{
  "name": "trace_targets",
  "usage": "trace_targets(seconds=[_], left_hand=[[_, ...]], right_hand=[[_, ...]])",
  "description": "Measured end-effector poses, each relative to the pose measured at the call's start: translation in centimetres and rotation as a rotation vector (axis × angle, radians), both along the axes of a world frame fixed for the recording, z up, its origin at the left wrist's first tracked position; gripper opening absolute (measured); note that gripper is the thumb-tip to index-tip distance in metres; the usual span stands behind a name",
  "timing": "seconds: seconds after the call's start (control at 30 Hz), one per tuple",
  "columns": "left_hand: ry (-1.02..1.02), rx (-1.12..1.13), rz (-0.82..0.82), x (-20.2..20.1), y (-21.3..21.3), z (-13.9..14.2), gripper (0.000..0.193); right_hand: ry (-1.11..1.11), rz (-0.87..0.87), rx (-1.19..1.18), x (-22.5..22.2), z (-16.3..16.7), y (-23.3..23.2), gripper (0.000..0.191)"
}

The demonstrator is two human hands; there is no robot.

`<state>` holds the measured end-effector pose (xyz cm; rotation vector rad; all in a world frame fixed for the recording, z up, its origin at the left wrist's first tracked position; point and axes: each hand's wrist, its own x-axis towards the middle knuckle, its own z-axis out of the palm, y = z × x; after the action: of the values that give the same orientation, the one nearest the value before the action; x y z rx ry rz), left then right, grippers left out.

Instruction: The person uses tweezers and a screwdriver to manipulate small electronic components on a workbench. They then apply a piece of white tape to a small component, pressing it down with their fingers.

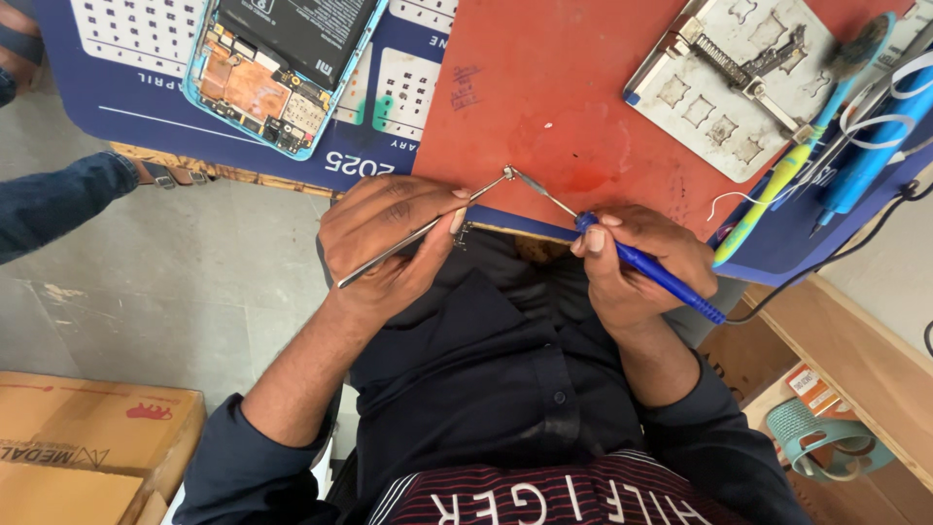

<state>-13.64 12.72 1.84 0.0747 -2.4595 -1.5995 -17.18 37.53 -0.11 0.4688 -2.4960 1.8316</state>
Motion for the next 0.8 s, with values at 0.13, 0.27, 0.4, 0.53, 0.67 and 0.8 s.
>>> trace_targets(seconds=[0.13, 0.27, 0.4, 0.53, 0.67, 0.8], left_hand=[[0.001, 0.002, 0.002, 0.00, 0.06, -0.03, 0.012], [-0.002, -0.004, 0.002, -0.01, -0.04, -0.12, 0.012], [0.002, -0.005, 0.003, 0.02, -0.31, -0.25, 0.012], [0.001, 0.004, 0.002, 0.12, -0.50, -0.37, 0.012], [0.002, -0.002, 0.005, 0.26, -0.63, -0.39, 0.012], [-0.001, -0.004, 0.004, 0.27, -0.64, -0.37, 0.012]], right_hand=[[0.015, 0.005, -0.007, -0.11, -0.18, 0.06, 0.018], [0.018, 0.007, -0.026, -0.16, -0.34, -0.07, 0.018], [0.006, 0.003, -0.045, -0.07, -0.40, -0.40, 0.020], [0.009, 0.017, -0.029, -0.02, -0.50, -0.58, 0.019], [0.008, 0.016, -0.024, 0.14, -0.57, -0.71, 0.019], [0.006, 0.008, -0.024, 0.18, -0.47, -0.69, 0.019]])
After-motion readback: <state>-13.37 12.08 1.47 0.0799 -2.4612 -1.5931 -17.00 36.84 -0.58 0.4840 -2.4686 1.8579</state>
